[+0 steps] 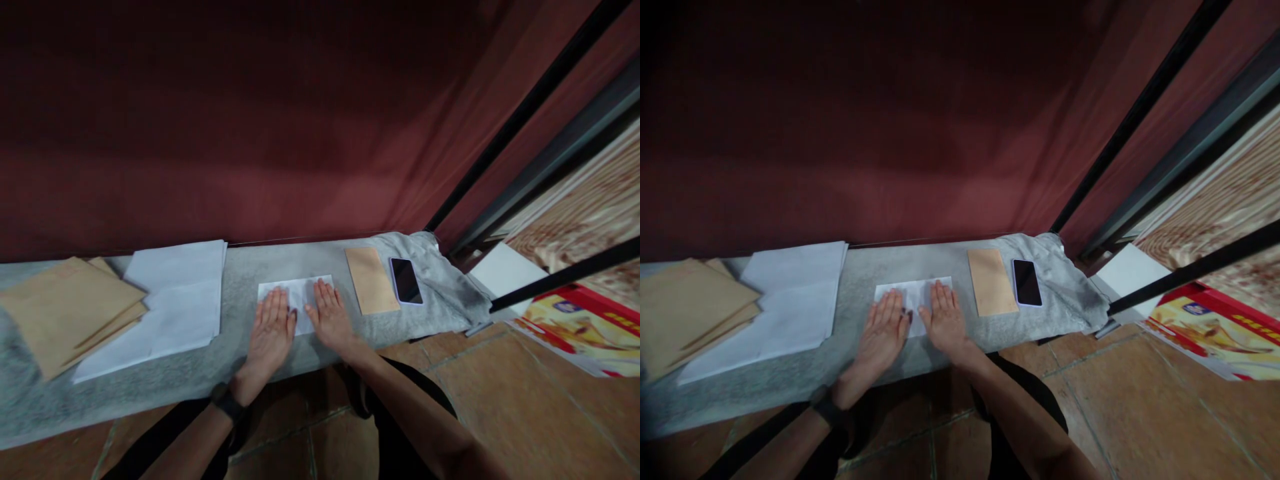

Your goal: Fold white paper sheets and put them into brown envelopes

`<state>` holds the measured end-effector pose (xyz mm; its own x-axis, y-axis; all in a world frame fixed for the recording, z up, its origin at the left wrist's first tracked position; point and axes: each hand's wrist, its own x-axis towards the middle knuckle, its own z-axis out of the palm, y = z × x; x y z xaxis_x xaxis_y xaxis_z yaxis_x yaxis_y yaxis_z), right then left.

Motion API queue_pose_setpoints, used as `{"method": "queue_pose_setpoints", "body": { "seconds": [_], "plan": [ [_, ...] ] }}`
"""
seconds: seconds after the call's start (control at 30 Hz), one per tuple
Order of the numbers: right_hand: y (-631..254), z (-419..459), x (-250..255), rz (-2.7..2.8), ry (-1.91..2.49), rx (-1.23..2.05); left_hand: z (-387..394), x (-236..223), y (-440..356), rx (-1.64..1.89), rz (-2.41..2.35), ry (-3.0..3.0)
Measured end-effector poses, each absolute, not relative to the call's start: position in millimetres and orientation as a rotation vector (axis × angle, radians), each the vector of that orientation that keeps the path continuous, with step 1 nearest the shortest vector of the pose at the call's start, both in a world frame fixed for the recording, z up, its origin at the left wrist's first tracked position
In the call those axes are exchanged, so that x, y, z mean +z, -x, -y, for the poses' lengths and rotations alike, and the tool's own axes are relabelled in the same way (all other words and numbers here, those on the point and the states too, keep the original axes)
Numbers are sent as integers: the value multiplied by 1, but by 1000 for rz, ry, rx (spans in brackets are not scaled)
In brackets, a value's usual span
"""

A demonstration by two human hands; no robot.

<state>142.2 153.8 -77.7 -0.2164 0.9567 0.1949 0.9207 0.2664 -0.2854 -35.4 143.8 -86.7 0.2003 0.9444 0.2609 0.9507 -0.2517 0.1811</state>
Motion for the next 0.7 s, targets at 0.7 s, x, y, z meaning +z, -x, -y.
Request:
{"method": "queue_pose_setpoints", "body": {
  "seconds": [0.7],
  "plan": [
    [-169, -123, -88, 2220, 1775, 44, -138, -90, 65, -359, 2110, 2307]
  ]
}}
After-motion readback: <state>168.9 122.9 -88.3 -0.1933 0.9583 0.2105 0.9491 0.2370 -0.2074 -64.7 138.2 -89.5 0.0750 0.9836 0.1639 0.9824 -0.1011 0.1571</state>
